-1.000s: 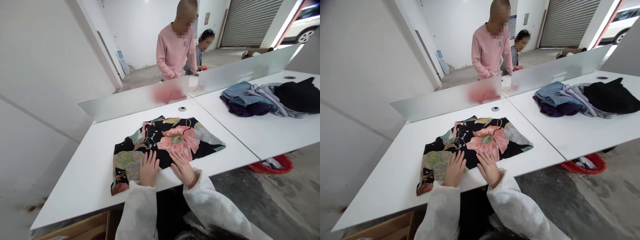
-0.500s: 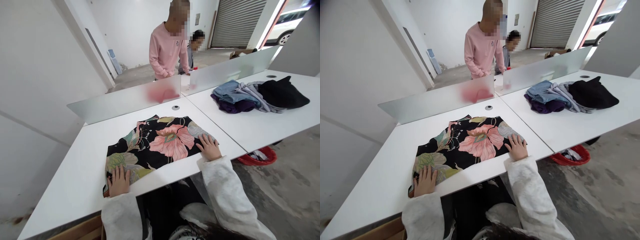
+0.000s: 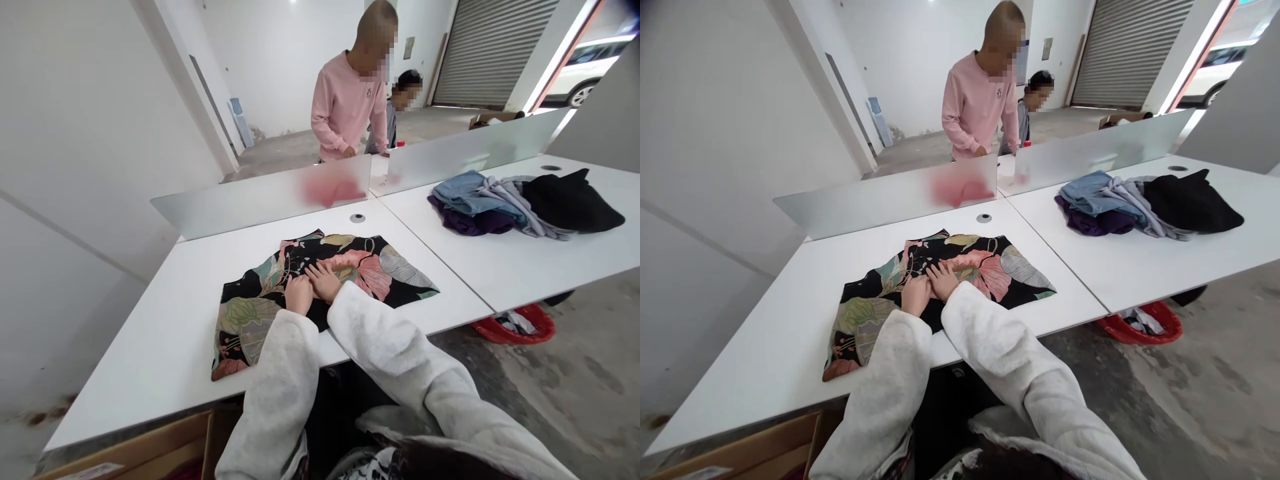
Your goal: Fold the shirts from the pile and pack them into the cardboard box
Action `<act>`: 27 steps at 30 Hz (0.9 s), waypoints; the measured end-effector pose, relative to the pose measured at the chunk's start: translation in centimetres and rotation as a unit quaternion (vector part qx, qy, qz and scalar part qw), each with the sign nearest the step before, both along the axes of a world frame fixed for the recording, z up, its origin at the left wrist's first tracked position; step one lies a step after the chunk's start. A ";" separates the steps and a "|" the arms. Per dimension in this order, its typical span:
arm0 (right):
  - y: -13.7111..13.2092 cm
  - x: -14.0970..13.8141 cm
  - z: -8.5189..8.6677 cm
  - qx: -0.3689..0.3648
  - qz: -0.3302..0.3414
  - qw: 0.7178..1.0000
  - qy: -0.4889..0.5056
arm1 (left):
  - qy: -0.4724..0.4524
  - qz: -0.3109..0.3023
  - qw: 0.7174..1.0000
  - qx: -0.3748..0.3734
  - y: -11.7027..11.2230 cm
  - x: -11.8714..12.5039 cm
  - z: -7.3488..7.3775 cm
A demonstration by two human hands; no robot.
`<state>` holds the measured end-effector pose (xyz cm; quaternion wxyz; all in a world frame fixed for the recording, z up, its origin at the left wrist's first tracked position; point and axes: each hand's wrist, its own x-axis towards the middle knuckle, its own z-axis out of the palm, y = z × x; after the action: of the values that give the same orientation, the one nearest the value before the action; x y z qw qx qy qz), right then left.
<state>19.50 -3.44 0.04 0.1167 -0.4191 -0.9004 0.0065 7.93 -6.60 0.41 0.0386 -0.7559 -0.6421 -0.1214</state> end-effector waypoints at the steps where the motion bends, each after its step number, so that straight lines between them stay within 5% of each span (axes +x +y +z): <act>1: 0.3 -0.1 -0.9 -0.005 -0.003 1.000 0.000 | 0.001 -0.001 1.000 -0.003 0.4 -0.3 -0.9; 4: 1.3 0.3 -2.8 0.011 -0.010 1.000 0.013 | 0.010 -0.005 1.000 -0.011 1.0 -1.4 -2.7; 8: 3.3 1.8 -3.0 0.016 -0.054 0.998 0.013 | 0.018 0.030 0.999 -0.019 1.9 -4.0 -3.2; 13: 6.8 7.4 -2.3 -0.002 -0.150 0.989 -0.016 | 0.014 0.157 0.986 -0.046 2.0 -11.7 -2.5; 19: 9.5 16.0 -2.6 -0.012 -0.287 0.958 -0.027 | -0.003 0.290 0.955 -0.059 -0.8 -20.2 -2.1; 27: 10.3 17.4 -3.5 -0.008 -0.344 0.939 -0.016 | 0.017 0.292 0.956 -0.019 -1.5 -20.1 -1.8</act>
<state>36.87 6.83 -3.50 0.0939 -0.7044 -0.7027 -0.0340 -12.17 -8.11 -1.40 0.0689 -0.5379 -0.8364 -0.0794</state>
